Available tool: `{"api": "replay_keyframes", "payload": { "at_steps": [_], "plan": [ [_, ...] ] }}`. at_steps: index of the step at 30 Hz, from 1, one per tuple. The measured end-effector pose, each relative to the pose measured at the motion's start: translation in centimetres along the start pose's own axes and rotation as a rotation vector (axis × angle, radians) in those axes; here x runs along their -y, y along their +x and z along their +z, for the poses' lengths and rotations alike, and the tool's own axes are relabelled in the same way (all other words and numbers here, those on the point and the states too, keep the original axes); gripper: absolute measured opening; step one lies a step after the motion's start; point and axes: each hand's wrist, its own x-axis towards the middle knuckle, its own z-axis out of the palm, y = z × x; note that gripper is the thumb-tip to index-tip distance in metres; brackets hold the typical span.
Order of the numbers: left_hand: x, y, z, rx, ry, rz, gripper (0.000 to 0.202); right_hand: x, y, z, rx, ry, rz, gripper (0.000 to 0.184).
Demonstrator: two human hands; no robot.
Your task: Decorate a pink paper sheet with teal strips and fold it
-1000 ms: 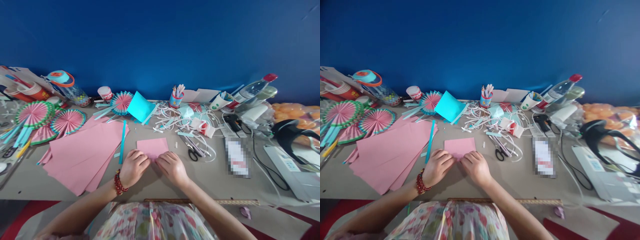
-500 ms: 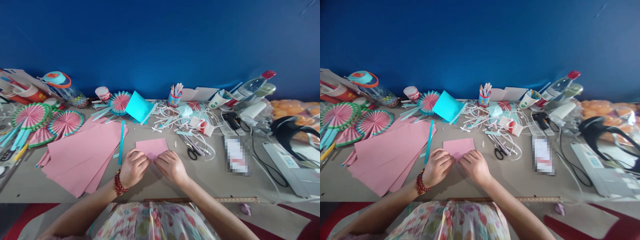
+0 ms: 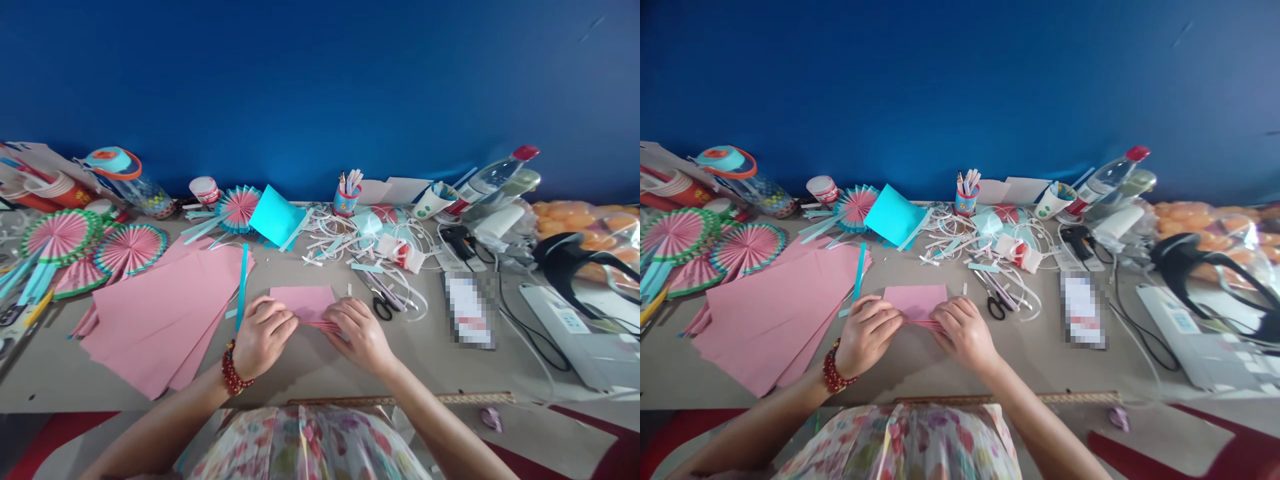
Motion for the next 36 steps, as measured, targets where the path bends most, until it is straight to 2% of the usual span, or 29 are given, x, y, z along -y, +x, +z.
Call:
{"api": "replay_keyframes", "payload": {
  "at_steps": [6, 17, 20, 23, 27, 29, 33, 36],
  "plan": [
    [0.2, 0.4, -0.8, -0.036, -0.002, 0.014, 0.022, 0.0, 0.1, -1.3, -0.078, 0.098, 0.007, 0.014],
    [0.5, 0.9, -2.0, -0.041, -0.078, 0.015, 0.015, -0.4, 0.3, -1.1, -0.120, 0.249, -0.036, 0.008],
    [1.3, 0.6, -2.3, -0.043, -0.050, 0.008, 0.021, -0.6, 0.5, -1.7, -0.136, 0.236, -0.060, 0.010],
    [2.1, 0.6, -2.8, -0.078, -0.015, 0.027, 0.028, -0.8, 0.6, -2.6, -0.207, 0.190, -0.102, 0.020],
    [2.4, 0.3, -2.8, -0.171, 0.064, 0.053, 0.028, -1.2, 0.0, -3.2, -0.253, -0.066, -0.137, 0.032],
    [2.3, -0.2, -2.0, -0.130, 0.106, 0.056, 0.022, -1.4, -0.7, -2.7, -0.199, -0.182, -0.138, 0.031],
    [1.9, -1.7, 0.1, 0.122, 0.121, 0.049, 0.018, -1.2, -1.9, 0.0, -0.045, -0.289, -0.069, 0.025],
    [1.6, -2.4, 1.1, 0.248, 0.068, 0.050, 0.019, -0.6, -2.3, 2.1, 0.046, -0.278, -0.081, 0.024]
  ]
}}
